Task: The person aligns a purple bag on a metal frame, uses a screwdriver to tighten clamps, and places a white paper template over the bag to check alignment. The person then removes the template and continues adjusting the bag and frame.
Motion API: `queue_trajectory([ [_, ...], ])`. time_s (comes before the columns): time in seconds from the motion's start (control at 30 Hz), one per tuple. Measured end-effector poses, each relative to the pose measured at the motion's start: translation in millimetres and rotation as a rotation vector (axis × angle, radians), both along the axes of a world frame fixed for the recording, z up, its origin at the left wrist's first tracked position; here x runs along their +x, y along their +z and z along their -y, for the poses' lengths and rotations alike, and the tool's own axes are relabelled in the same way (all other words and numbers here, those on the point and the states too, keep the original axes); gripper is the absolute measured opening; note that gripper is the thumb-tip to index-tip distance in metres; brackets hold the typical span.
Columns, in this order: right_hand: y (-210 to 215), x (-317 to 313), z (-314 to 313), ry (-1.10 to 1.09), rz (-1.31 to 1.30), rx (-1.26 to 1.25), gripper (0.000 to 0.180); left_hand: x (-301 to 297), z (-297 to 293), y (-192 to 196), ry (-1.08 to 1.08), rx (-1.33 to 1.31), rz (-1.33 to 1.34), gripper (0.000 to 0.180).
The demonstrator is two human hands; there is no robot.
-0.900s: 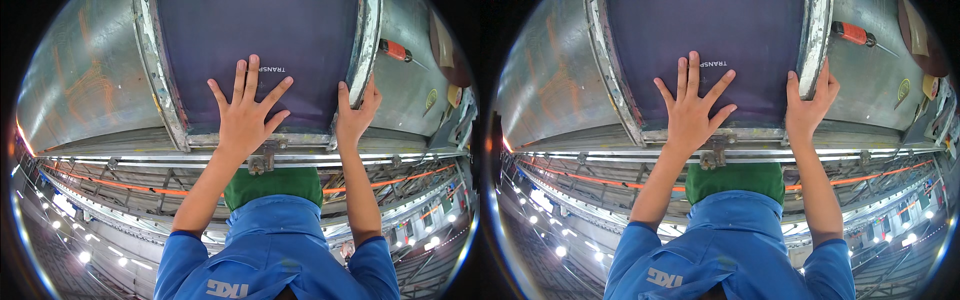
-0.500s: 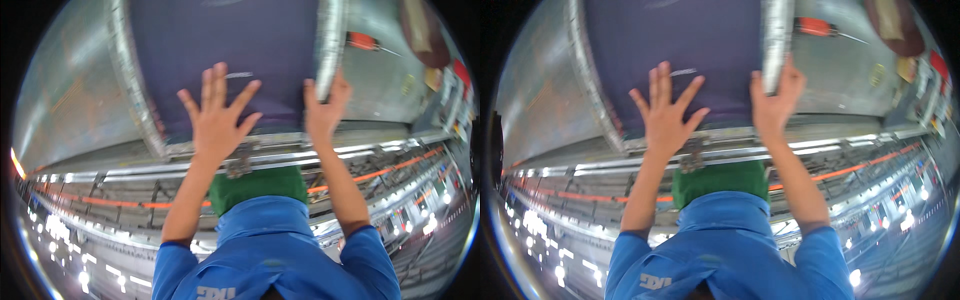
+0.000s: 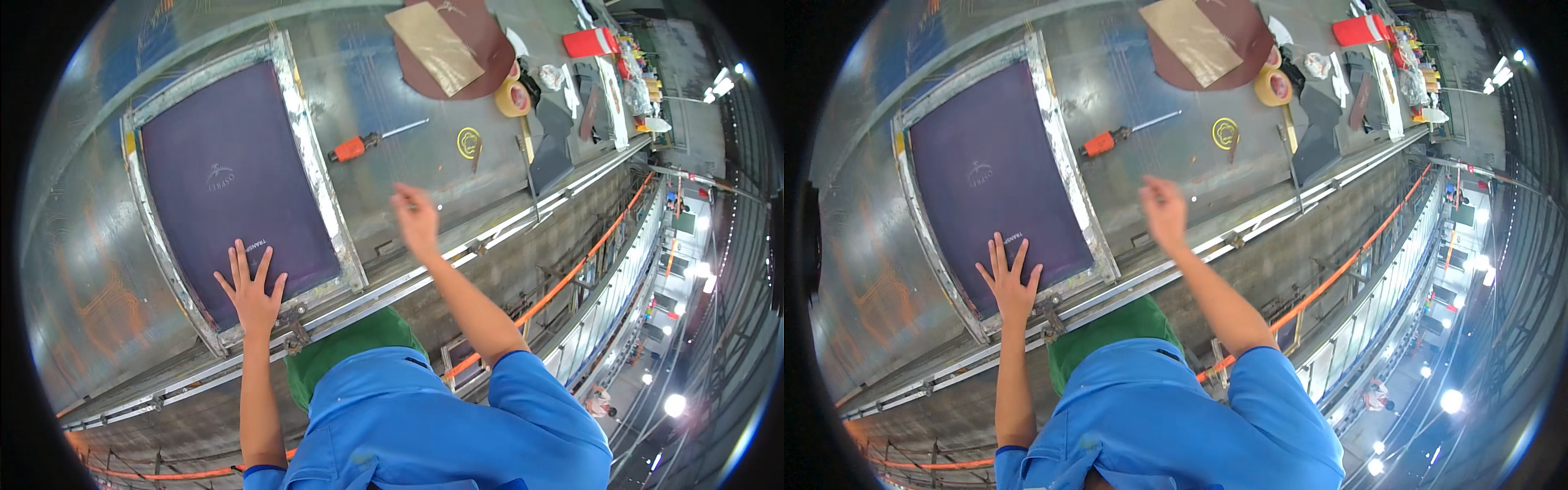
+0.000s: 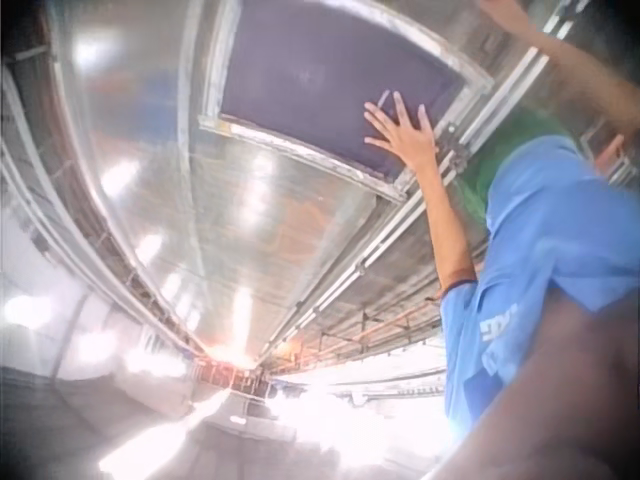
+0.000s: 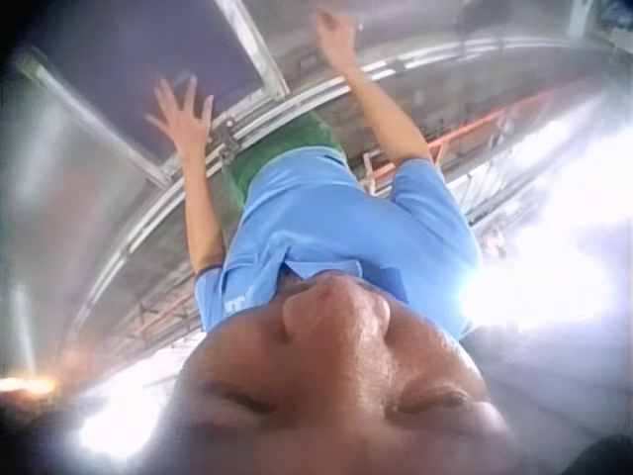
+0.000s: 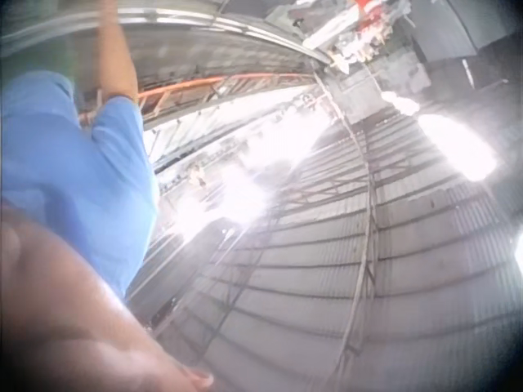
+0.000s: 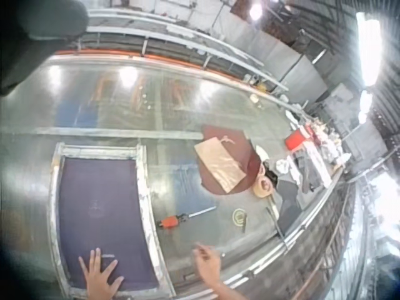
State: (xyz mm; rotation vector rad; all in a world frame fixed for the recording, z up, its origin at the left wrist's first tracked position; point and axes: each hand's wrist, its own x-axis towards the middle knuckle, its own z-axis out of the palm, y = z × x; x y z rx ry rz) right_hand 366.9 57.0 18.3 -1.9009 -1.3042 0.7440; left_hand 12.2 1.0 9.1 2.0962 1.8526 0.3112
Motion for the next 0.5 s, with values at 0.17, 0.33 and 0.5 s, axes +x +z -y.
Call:
queue_trajectory([
  [0.17,-71,294,32,-0.152,0.821,0.079,0.060,-9,4,14,0.046,0.004,0.038,0.051],
  [0.33,-44,433,76,-0.258,0.857,-0.720,0.072,-55,19,14,0.255,0.202,0.238,0.043],
  [0.5,-20,392,48,-0.275,0.933,-0.669,0.041,-114,95,22,0.621,0.187,-0.102,0.057],
])
